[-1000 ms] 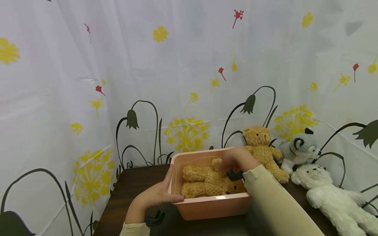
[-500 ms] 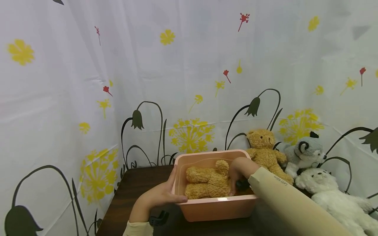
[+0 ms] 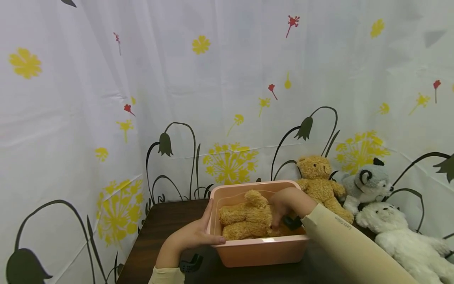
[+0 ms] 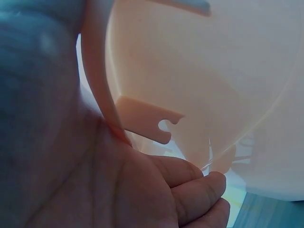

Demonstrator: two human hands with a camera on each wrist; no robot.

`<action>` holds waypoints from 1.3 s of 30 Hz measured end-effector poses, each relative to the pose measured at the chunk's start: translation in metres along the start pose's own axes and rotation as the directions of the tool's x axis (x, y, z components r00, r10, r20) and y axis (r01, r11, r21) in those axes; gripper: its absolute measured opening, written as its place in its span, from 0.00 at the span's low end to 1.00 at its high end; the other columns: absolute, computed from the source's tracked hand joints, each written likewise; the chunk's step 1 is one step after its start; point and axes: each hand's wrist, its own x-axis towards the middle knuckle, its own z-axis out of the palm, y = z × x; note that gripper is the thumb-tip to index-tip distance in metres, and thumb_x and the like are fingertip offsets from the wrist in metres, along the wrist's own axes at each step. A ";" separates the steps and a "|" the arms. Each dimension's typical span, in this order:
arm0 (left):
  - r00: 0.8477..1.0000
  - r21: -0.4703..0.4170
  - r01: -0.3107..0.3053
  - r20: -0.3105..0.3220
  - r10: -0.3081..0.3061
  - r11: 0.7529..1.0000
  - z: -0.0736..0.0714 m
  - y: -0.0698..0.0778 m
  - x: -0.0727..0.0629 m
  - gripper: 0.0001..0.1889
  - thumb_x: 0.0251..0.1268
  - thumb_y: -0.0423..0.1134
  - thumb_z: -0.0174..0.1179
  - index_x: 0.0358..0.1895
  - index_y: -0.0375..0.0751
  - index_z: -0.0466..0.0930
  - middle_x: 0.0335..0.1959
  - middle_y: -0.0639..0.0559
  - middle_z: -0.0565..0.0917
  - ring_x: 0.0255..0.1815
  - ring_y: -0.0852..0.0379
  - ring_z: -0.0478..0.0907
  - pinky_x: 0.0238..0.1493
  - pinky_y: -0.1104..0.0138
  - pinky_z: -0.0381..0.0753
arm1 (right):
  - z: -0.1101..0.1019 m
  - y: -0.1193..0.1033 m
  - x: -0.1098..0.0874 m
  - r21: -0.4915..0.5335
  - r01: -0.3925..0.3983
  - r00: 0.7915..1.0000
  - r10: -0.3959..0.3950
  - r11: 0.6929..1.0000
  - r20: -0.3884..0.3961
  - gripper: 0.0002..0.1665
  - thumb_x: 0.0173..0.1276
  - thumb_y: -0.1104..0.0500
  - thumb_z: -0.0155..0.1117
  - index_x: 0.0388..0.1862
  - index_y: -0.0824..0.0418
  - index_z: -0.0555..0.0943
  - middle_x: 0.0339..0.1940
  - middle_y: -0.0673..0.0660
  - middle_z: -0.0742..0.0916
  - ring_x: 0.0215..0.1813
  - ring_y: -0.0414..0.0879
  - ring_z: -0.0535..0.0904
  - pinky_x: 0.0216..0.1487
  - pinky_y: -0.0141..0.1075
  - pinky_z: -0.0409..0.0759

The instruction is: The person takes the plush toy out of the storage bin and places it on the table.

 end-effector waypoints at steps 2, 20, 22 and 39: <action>1.000 0.004 0.001 -0.001 -0.001 1.000 0.000 0.000 0.000 0.76 0.61 0.63 0.78 0.89 0.62 0.16 0.85 0.25 0.62 0.67 0.41 0.85 0.68 0.46 0.81 | 0.002 0.000 -0.002 0.019 0.030 0.999 -0.030 0.999 -0.026 0.19 0.56 0.45 0.86 0.38 0.51 0.87 0.21 0.46 0.79 0.20 0.43 0.69 0.26 0.40 0.68; 1.000 -0.027 0.005 0.012 -0.005 1.000 0.001 0.003 0.000 0.76 0.62 0.61 0.78 0.88 0.62 0.14 0.86 0.25 0.60 0.69 0.40 0.83 0.68 0.46 0.81 | -0.005 0.019 -0.044 0.201 0.239 0.869 -0.117 0.950 -0.481 0.47 0.58 0.63 0.81 0.77 0.59 0.74 0.52 0.60 0.85 0.38 0.52 0.78 0.38 0.47 0.75; 1.000 -0.021 0.007 0.009 -0.006 1.000 0.001 0.002 0.000 0.75 0.62 0.61 0.78 0.88 0.62 0.15 0.85 0.25 0.62 0.68 0.41 0.84 0.68 0.46 0.82 | -0.005 0.016 -0.052 0.201 0.276 0.842 -0.136 0.940 -0.521 0.44 0.58 0.63 0.82 0.74 0.54 0.76 0.51 0.57 0.84 0.37 0.51 0.76 0.37 0.46 0.73; 1.000 -0.030 0.001 0.003 -0.001 1.000 0.001 0.002 -0.001 0.75 0.62 0.62 0.78 0.89 0.62 0.16 0.85 0.26 0.60 0.67 0.47 0.84 0.65 0.54 0.82 | 0.002 0.002 -0.112 0.155 0.331 0.592 -0.077 0.931 -0.802 0.42 0.57 0.64 0.79 0.73 0.66 0.77 0.59 0.64 0.83 0.46 0.53 0.80 0.43 0.48 0.78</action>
